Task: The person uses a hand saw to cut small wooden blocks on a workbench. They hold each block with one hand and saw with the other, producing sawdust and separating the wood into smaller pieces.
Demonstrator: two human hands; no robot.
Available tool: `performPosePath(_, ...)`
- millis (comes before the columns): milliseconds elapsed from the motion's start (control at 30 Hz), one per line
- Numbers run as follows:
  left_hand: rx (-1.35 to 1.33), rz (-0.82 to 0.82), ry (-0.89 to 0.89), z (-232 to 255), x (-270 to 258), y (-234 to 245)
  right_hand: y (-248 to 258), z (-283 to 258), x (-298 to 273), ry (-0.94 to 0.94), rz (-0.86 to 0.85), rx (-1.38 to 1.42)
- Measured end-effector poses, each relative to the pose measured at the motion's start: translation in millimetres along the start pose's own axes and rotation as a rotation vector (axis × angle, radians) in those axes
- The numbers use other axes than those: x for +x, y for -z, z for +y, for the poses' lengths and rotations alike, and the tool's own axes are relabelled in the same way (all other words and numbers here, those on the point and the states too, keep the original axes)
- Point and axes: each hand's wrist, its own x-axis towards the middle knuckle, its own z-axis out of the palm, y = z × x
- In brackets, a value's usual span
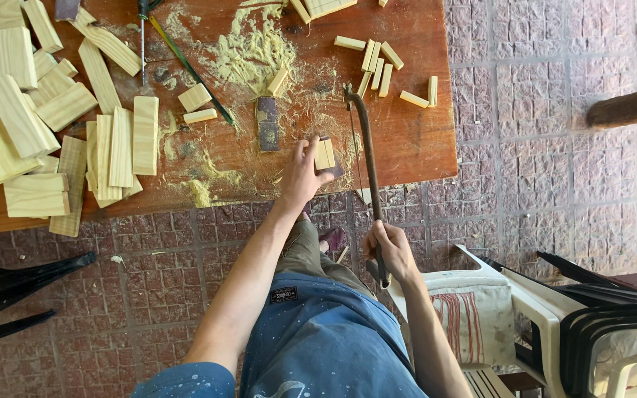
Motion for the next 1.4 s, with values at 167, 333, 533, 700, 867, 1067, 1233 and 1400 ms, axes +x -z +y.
performPosePath(167,0.092,-0.028,0.002,-3,-3,-14,-7,-7,-1,0.015,-0.019,0.013)
performPosePath(333,0.158,-0.010,-0.037,-16,-1,-30,-1,1,-1,0.044,-0.053,-0.012)
performPosePath(533,0.238,-0.027,-0.072,-25,-1,-43,-12,3,10,0.029,-0.085,-0.003)
performPosePath(700,0.197,-0.008,-0.070,-26,-3,-46,-20,9,28,0.028,-0.082,0.112)
performPosePath(867,0.220,-0.022,-0.054,-45,3,-64,-24,10,37,0.035,-0.094,0.096)
performPosePath(1067,0.295,-0.058,-0.012,-39,7,-64,-23,21,40,0.013,-0.082,0.135)
performPosePath(1233,0.304,-0.079,0.005,-25,4,-49,-27,25,40,-0.009,-0.068,0.159)
performPosePath(1400,0.186,-0.135,0.048,-33,7,-54,-31,30,36,-0.037,0.003,0.129)
